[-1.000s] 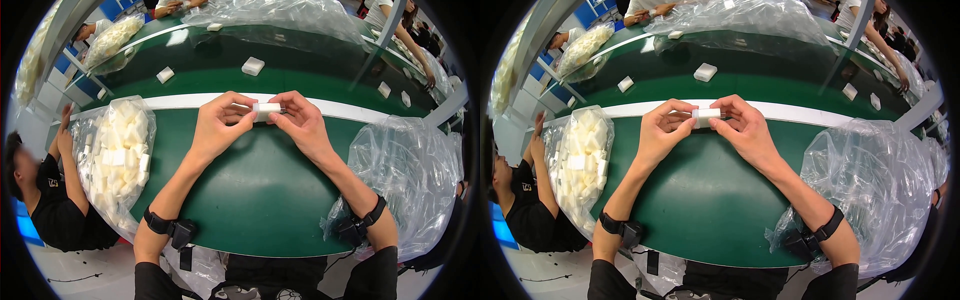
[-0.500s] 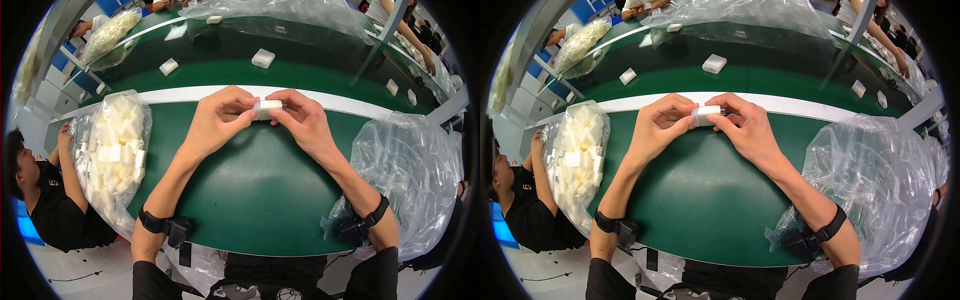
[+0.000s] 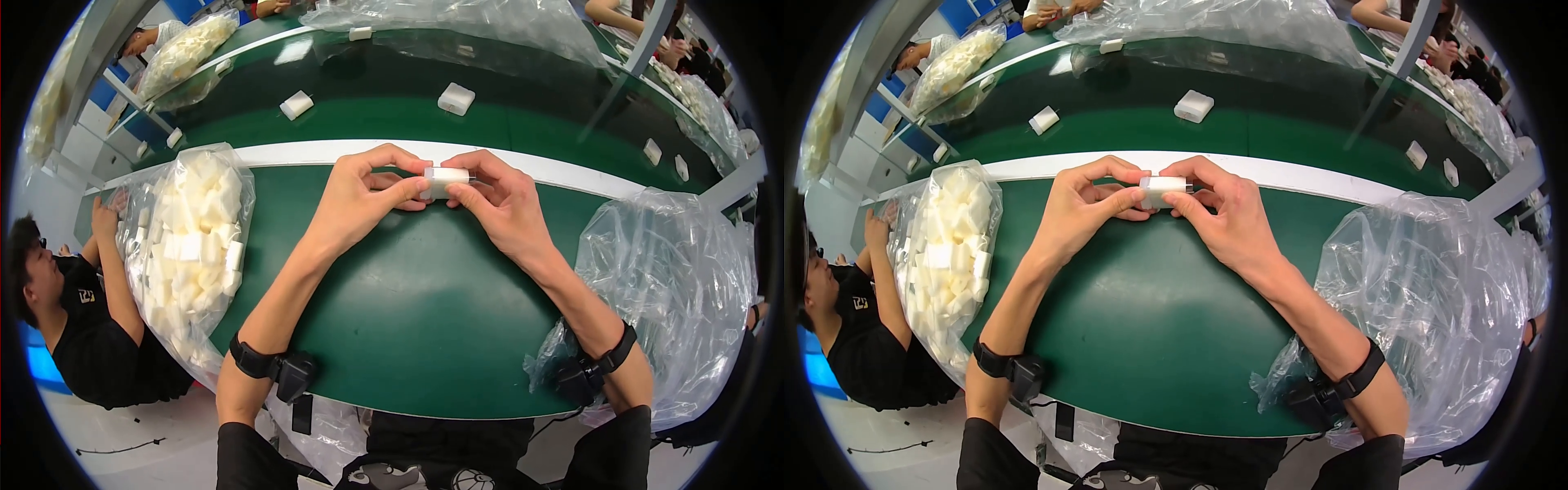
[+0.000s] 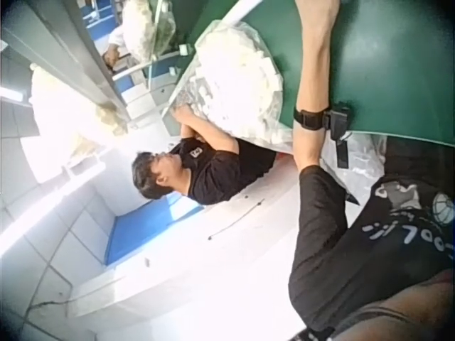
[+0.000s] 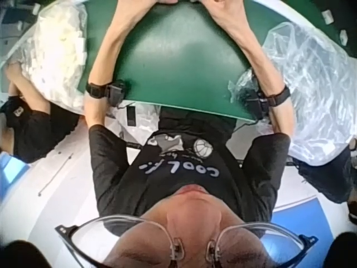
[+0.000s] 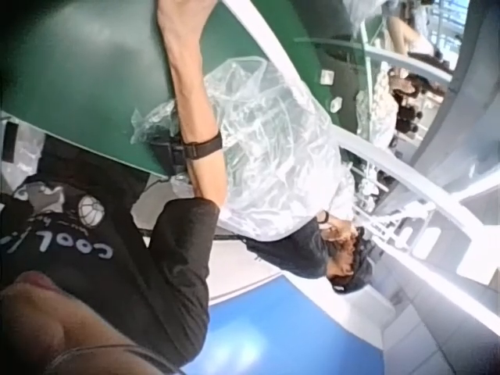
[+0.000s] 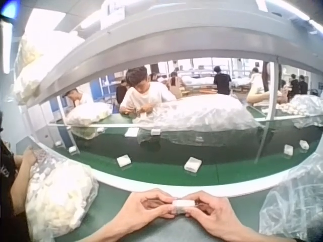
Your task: Assembling and packaging small white rectangular components on a factory production line.
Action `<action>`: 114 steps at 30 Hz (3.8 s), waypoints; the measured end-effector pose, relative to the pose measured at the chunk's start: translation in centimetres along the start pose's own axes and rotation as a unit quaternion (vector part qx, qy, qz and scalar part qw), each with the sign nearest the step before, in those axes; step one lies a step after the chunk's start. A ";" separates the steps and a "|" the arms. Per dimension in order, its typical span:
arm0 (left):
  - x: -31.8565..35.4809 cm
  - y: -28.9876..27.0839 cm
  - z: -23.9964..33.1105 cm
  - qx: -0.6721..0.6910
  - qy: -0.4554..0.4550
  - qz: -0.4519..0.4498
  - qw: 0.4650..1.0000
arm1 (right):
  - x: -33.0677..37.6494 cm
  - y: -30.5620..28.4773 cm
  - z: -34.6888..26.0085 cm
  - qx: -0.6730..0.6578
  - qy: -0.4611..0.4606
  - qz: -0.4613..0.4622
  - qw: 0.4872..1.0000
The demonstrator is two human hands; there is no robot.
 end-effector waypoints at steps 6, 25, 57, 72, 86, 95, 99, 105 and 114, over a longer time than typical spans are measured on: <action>-0.2 0.8 0.0 -0.056 0.084 0.027 0.995 | -0.1 0.1 -0.1 -0.005 -0.055 -0.005 0.998; 1.1 -0.4 0.4 -0.107 0.089 0.082 0.987 | -0.4 1.0 -1.0 -0.050 0.062 -0.012 0.997; 2.3 -2.3 1.2 -0.086 0.075 -0.004 0.993 | 0.0 3.2 -3.8 0.170 -0.085 -0.034 0.981; 2.3 -2.5 0.4 0.003 0.051 -0.048 0.998 | -0.2 3.3 -4.3 0.190 -0.088 -0.077 0.975; 2.2 -2.6 1.1 0.043 0.019 -0.070 0.996 | -0.4 3.5 -3.5 0.165 -0.045 -0.050 0.984; 3.2 -1.8 1.8 -0.013 -0.007 -0.183 0.983 | -0.4 3.4 -2.7 -0.098 0.013 0.043 0.994; 3.1 -1.4 2.2 -0.021 -0.006 -0.204 0.979 | -0.4 3.4 -2.3 -0.079 0.001 0.023 0.997; 2.7 -1.8 1.5 0.019 0.009 -0.132 0.991 | -0.2 3.4 -3.2 -0.170 0.065 -0.055 0.982; 2.7 -1.8 2.0 0.018 0.012 -0.107 0.994 | -0.4 3.7 -2.2 -0.172 0.010 -0.072 0.982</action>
Point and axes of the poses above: each hand's wrist, its own x-axis away from the middle knuckle, its own y-axis out of the palm, z = x × y, the point moved 2 cm from there along -x, towards the middle knuckle, and after that the axes turned 10 degrees about -y, right-handed, at the moved point
